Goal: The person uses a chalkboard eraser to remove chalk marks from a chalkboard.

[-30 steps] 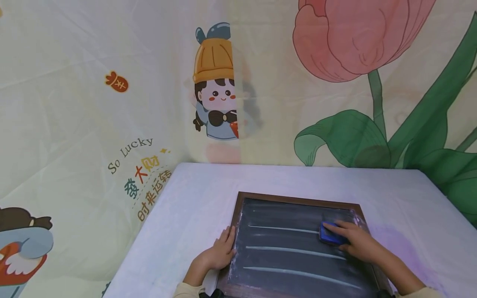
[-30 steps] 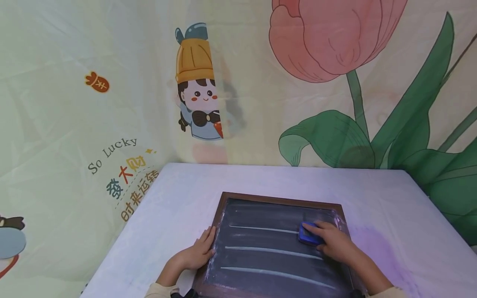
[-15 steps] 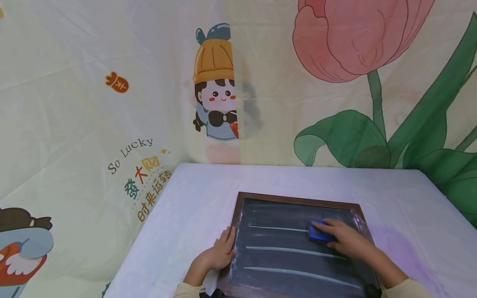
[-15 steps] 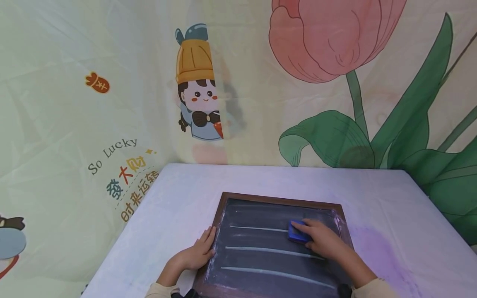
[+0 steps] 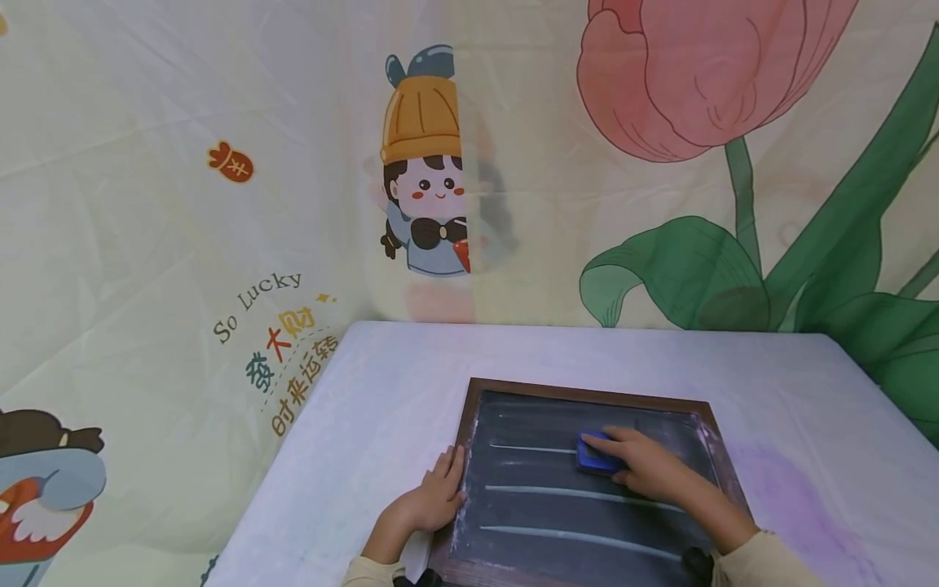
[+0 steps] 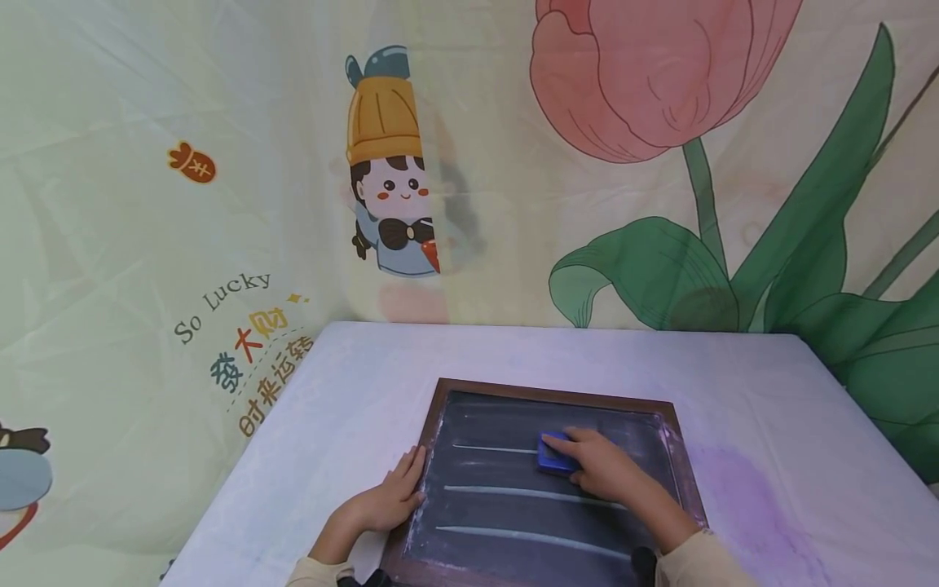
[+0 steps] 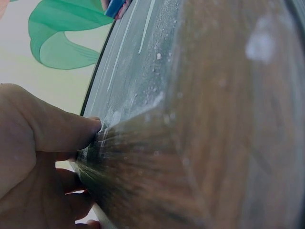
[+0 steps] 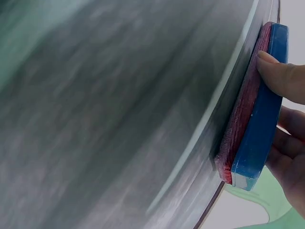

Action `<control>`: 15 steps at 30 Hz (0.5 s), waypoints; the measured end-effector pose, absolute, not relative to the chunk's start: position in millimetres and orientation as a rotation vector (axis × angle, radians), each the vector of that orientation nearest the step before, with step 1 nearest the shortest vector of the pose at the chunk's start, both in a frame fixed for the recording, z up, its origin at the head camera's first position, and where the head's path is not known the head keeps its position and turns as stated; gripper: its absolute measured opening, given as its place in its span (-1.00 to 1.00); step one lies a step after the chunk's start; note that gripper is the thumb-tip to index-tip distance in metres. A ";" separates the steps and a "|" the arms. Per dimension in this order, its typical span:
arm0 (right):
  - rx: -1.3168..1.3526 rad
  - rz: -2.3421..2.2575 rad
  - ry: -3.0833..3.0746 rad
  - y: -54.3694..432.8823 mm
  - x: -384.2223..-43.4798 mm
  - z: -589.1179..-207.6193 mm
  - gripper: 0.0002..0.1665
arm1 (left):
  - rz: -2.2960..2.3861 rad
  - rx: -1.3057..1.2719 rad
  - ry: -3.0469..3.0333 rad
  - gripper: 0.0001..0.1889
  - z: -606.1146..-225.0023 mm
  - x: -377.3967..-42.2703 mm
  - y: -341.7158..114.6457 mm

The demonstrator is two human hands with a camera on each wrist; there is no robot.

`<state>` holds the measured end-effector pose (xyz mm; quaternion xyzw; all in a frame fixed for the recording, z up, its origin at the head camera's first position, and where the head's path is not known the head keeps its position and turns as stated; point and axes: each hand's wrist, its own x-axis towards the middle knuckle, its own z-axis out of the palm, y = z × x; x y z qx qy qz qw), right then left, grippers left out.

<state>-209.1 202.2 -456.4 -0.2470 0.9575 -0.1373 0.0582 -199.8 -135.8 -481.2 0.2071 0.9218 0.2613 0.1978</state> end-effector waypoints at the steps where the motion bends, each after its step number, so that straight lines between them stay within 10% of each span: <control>1: -0.751 -0.420 2.897 200.3 -209.7 -456.3 -0.24 | 0.730 0.578 2.581 -0.32 -481.3 -199.9 -135.7; 15: -0.806 -0.431 2.870 176.9 -215.1 -451.6 -0.27 | 0.739 0.592 2.583 -0.32 -479.1 -198.1 -136.2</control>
